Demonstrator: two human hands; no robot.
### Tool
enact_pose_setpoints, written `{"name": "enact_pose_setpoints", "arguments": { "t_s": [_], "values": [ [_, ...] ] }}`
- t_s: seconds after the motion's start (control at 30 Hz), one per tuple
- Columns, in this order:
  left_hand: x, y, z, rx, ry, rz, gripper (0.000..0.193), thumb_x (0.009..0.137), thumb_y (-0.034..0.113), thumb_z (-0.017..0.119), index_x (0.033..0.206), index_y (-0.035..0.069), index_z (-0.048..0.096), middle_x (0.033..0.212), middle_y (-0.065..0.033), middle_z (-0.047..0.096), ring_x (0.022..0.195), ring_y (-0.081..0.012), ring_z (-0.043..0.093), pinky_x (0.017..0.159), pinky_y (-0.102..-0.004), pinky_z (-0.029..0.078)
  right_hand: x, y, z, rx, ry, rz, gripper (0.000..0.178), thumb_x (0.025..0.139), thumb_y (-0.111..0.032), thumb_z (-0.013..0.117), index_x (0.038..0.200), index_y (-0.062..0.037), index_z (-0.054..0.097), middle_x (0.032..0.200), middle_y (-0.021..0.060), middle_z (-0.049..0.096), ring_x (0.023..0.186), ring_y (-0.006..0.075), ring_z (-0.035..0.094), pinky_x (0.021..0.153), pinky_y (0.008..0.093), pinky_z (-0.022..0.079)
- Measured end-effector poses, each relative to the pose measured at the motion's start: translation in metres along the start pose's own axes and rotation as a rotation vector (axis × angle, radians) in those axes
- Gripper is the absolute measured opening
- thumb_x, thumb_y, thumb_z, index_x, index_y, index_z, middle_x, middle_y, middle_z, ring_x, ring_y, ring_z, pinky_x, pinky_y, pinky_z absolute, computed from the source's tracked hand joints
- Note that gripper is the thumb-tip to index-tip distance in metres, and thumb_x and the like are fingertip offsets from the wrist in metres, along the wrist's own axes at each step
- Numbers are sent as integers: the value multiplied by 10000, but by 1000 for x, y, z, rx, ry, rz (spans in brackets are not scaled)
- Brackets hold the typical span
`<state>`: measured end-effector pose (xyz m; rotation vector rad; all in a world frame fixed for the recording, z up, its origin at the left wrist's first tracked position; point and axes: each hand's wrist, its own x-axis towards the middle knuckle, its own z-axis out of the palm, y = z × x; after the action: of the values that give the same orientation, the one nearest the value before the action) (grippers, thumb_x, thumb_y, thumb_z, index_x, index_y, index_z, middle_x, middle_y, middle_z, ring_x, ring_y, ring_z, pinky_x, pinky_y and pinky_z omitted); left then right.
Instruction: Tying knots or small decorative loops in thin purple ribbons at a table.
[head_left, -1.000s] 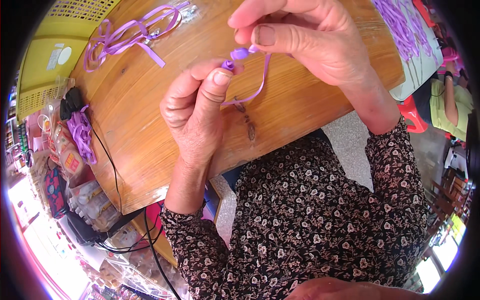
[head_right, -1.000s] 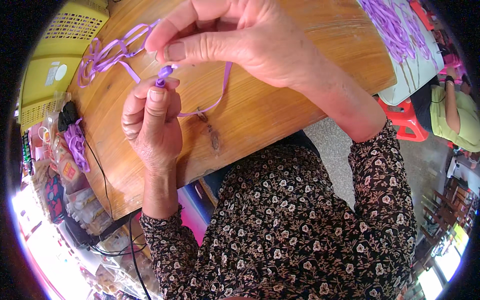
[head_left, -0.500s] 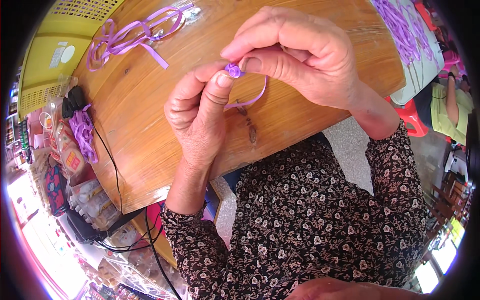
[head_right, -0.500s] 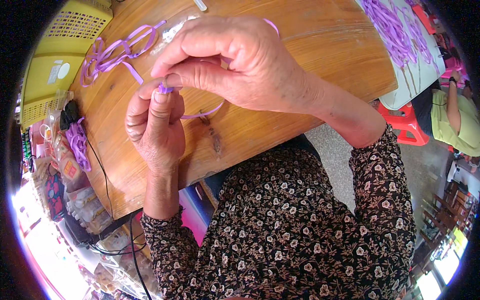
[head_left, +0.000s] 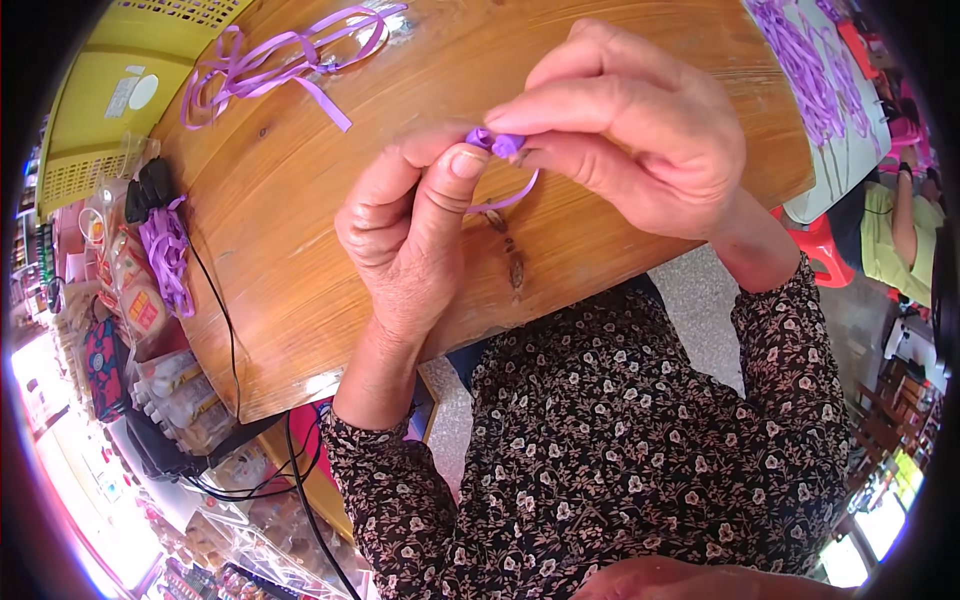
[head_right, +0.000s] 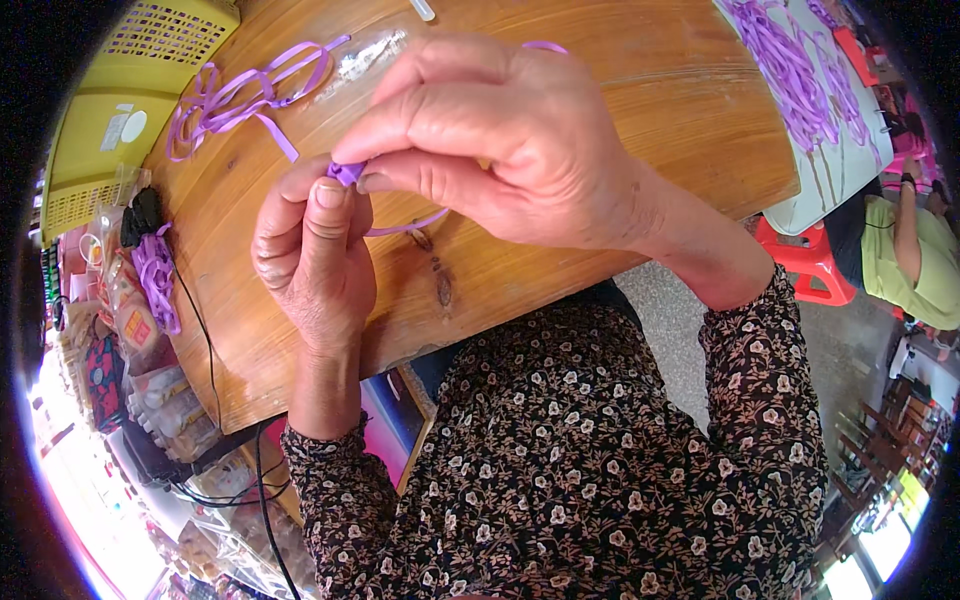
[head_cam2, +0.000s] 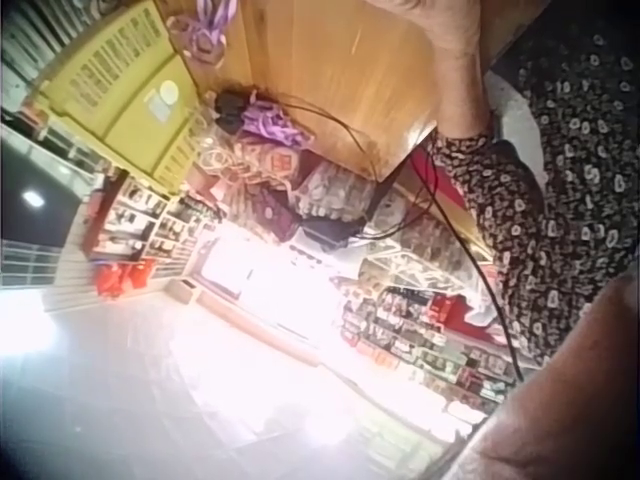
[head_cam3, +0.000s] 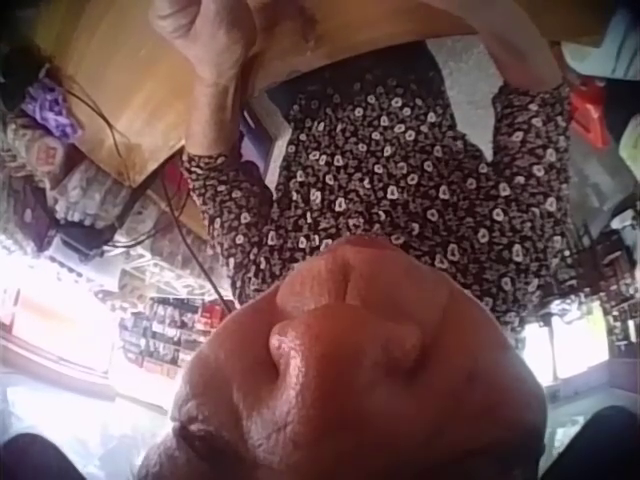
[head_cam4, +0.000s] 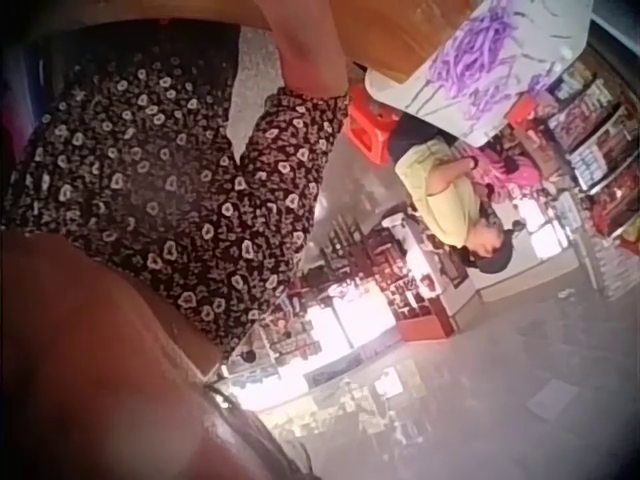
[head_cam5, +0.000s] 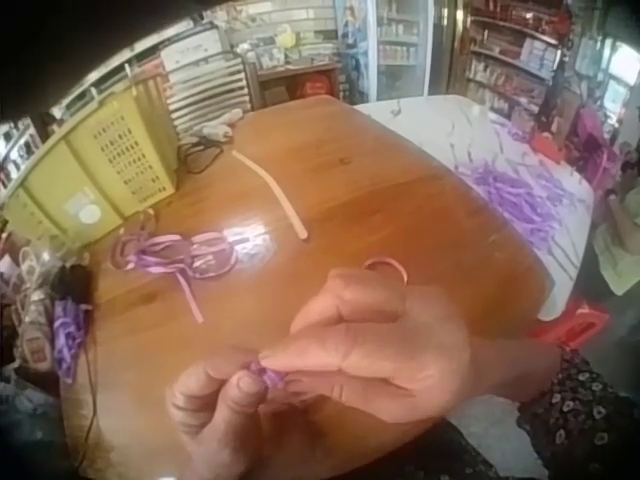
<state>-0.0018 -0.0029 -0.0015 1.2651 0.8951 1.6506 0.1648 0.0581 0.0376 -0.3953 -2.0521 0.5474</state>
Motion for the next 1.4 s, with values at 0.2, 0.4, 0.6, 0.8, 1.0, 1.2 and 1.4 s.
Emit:
{"name": "enact_pose_setpoints", "arguments": {
  "t_s": [0.2, 0.4, 0.6, 0.8, 1.0, 1.2, 1.4],
  "values": [
    [1, 0, 1, -51, -28, -15, 86, 866, 32, 599, 931, -6, 641, 880, -31, 646, 780, -64, 547, 701, -197, 448, 14, 28, -17, -198, 93, -733, 201, 767, 10, 666, 968, 11, 657, 865, 97, 617, 731, 188, 617, 585, 245, 466],
    [-1, 2, 1, -19, -37, -59, 98, 862, 21, 599, 944, -11, 642, 881, -48, 656, 793, -77, 566, 717, -207, 457, 18, -25, -37, -33, -156, 216, 211, 748, 14, 672, 959, 0, 672, 830, 84, 615, 683, 186, 611, 548, 248, 460],
    [0, 2, 2, 50, -37, -10, 102, 858, 11, 602, 948, -18, 640, 862, -38, 644, 780, -68, 549, 696, -204, 451, 16, -15, -32, -8, -130, 119, 210, 736, 30, 681, 943, -3, 670, 798, 77, 626, 672, 185, 608, 543, 251, 457],
    [-1, 2, 0, 12, -54, -12, 109, 854, 9, 604, 954, -21, 638, 896, -55, 647, 790, -82, 558, 713, -217, 457, 17, -19, -34, 12, -139, 123, 189, 725, 27, 691, 910, -4, 669, 784, 70, 629, 655, 181, 601, 535, 254, 443],
    [-1, -1, 1, 53, -65, 69, 111, 851, 3, 604, 954, -23, 636, 911, -70, 650, 795, -97, 570, 712, -226, 464, 18, -22, -35, -36, -187, 167, 170, 722, 3, 696, 889, -17, 672, 784, 72, 626, 649, 187, 594, 523, 263, 424],
    [3, 0, 0, 272, -72, 120, 75, 824, -10, 627, 897, -20, 642, 833, -78, 657, 730, -113, 586, 668, -224, 461, 18, -20, -36, -16, -190, 154, 151, 729, -1, 687, 877, -13, 659, 784, 76, 616, 652, 193, 588, 526, 267, 425],
    [7, 4, 5, 494, -131, 246, 40, 782, -14, 662, 808, -6, 633, 678, -65, 618, 558, -129, 548, 507, -221, 417, 15, -17, -39, -4, -187, 158, 134, 736, -5, 679, 866, -8, 646, 784, 79, 607, 655, 200, 581, 529, 272, 425]
  ]
}}
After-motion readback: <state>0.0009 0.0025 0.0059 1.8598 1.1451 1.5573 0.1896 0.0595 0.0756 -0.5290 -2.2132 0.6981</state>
